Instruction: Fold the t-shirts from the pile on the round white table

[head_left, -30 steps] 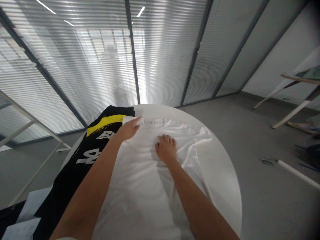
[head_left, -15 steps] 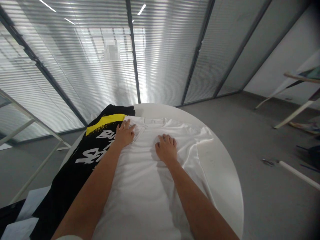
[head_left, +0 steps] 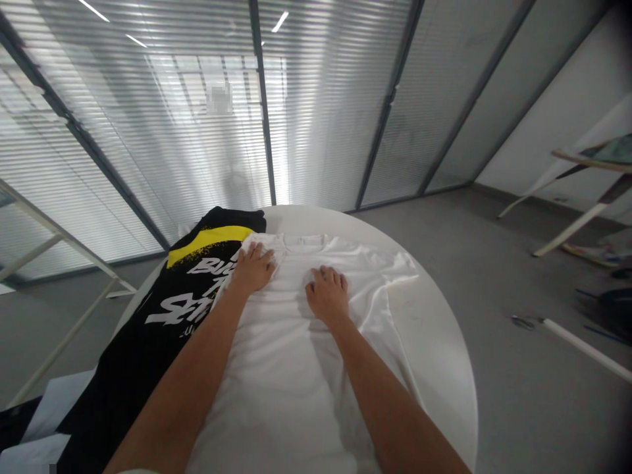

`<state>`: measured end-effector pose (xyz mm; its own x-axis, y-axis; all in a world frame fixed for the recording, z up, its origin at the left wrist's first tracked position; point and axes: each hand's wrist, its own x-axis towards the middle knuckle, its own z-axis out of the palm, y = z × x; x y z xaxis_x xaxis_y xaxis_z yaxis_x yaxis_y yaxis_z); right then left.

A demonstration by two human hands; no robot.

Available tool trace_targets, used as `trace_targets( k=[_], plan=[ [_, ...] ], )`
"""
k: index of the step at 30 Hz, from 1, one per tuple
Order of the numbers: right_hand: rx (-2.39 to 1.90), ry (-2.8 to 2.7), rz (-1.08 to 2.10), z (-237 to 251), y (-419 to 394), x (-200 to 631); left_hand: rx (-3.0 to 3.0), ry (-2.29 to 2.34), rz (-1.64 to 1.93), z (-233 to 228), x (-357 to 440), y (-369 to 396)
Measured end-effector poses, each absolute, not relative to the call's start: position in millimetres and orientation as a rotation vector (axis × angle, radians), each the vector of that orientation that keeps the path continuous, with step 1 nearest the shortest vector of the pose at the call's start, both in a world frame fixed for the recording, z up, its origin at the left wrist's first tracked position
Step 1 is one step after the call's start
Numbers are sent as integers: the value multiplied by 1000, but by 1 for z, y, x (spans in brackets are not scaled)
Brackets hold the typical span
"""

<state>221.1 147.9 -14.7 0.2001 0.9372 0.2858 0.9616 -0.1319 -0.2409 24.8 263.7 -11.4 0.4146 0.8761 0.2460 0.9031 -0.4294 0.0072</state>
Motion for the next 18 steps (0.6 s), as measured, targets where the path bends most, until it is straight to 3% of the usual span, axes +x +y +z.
trace_targets(
  k=[11, 18],
  plan=[
    [-2095, -1793, -82, -15, 149, 225, -2496, -1635, -419, 0, 48, 222],
    [-2048, -1710, 131, -10, 157, 238, -2463, -1654, -369, -18, 48, 191]
  ],
)
